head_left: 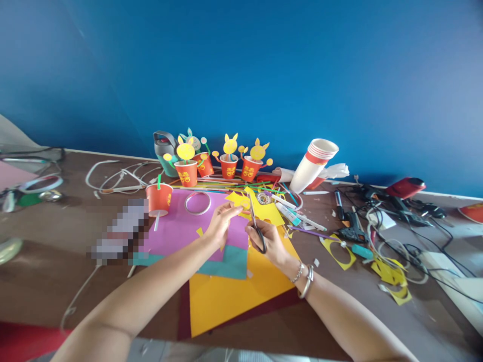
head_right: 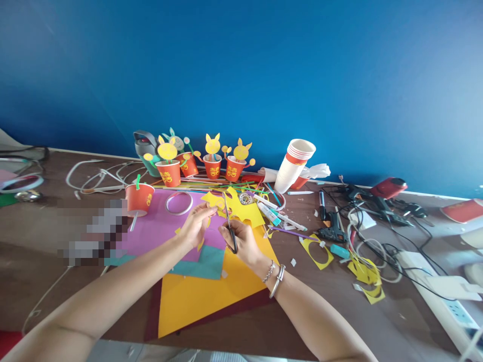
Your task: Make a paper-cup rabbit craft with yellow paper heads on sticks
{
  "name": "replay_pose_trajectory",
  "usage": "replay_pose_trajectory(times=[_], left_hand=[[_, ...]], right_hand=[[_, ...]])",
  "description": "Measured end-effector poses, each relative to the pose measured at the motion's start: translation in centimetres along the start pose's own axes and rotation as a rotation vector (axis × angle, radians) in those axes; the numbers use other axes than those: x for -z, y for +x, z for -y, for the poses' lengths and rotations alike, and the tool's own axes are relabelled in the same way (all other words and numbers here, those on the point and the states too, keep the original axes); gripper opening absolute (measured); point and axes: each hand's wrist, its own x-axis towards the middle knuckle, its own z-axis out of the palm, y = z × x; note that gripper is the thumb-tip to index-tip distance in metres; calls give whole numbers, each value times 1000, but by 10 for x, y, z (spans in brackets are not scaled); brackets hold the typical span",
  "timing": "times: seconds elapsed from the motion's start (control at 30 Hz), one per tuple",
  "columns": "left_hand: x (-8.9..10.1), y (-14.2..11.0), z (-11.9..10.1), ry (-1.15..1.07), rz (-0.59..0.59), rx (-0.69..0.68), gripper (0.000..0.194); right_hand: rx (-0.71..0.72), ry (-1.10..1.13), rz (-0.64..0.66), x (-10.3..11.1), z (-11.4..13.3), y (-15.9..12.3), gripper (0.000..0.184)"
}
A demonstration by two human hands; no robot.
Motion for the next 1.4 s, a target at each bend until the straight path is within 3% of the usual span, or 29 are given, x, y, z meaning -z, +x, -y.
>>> replay_pose_trajectory(times=[0.67, 0.93, 1.13, 1.4], left_hand=[[-2, 1, -4, 35, 6, -57, 21], [-1, -4, -3, 232, 96, -115, 21], [6, 1, -7, 438, 78, -206, 18], [6, 3, -7, 435, 51, -185, 20]], right_hand=[[-31, 30, 7, 0, -4, 1, 30], [-38, 14, 15, 1, -7, 2, 32], [-66, 19, 27, 1, -5, 5, 34], [-39, -2, 20, 2, -7, 5, 32]])
